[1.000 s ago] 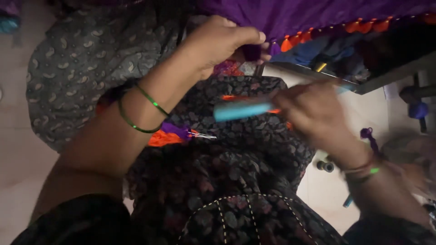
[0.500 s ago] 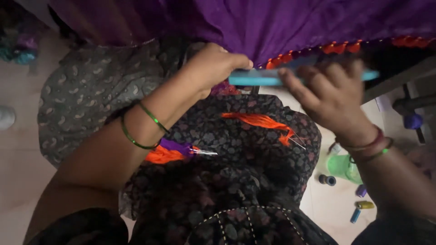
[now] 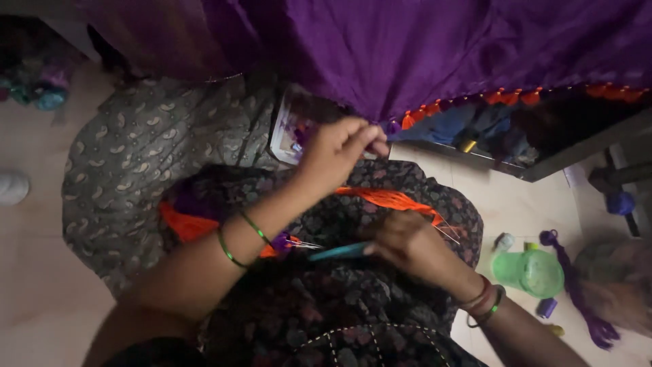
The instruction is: Attaching decorative yarn tassels to the border of a purple sari.
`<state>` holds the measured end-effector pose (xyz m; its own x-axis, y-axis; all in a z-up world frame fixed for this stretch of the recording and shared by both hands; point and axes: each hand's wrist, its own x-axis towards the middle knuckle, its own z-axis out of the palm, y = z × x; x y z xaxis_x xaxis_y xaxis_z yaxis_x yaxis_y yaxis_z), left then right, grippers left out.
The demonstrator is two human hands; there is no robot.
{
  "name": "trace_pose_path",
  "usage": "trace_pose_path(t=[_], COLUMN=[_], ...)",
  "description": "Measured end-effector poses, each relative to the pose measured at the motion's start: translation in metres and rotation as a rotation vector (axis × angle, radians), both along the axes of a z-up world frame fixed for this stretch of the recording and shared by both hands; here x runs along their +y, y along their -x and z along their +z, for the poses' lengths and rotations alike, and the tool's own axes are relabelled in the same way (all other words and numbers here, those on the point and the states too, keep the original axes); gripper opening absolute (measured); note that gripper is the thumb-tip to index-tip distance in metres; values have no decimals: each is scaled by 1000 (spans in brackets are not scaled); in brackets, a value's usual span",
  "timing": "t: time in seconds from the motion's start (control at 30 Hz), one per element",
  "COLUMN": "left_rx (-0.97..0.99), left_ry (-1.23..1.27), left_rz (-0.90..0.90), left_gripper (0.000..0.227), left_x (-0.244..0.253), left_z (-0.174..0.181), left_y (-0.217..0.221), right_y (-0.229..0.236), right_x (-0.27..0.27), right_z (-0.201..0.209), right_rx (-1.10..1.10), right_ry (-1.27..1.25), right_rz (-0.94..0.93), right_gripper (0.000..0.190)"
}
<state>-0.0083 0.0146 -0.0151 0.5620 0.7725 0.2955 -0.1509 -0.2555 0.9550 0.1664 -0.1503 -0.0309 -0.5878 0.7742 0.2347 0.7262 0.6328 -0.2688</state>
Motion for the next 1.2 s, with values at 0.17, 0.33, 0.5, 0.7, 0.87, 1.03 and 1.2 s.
trace_pose_path(t=[0.17, 0.33, 0.5, 0.7, 0.87, 1.03, 1.2], left_rx=[-71, -85, 150, -114, -47, -166, -132], left_ry=[2, -33, 0, 249, 429, 432, 360], left_rz=[66, 105, 53, -2, -55, -18, 123], left_gripper=[23, 21, 24, 26, 22, 21, 19], left_x=[-22, -23, -10, 4, 4, -1, 1], left_z=[-8, -12, -2, 1, 9, -4, -10], left_y=[3, 4, 18, -5, -9, -21, -26], right_y=[18, 16, 47, 27, 29, -21, -76], right_x=[50, 108, 110, 105, 94, 93, 78], right_z=[27, 11, 27, -68, 0, -20, 70], right_rx=[1065, 1954, 1683, 1631, 1598, 876, 587], right_ry=[276, 818, 363, 309, 511, 179, -195], right_rz=[-517, 30, -439, -553, -411, -614, -407], right_gripper=[26, 26, 17, 31, 26, 18, 18])
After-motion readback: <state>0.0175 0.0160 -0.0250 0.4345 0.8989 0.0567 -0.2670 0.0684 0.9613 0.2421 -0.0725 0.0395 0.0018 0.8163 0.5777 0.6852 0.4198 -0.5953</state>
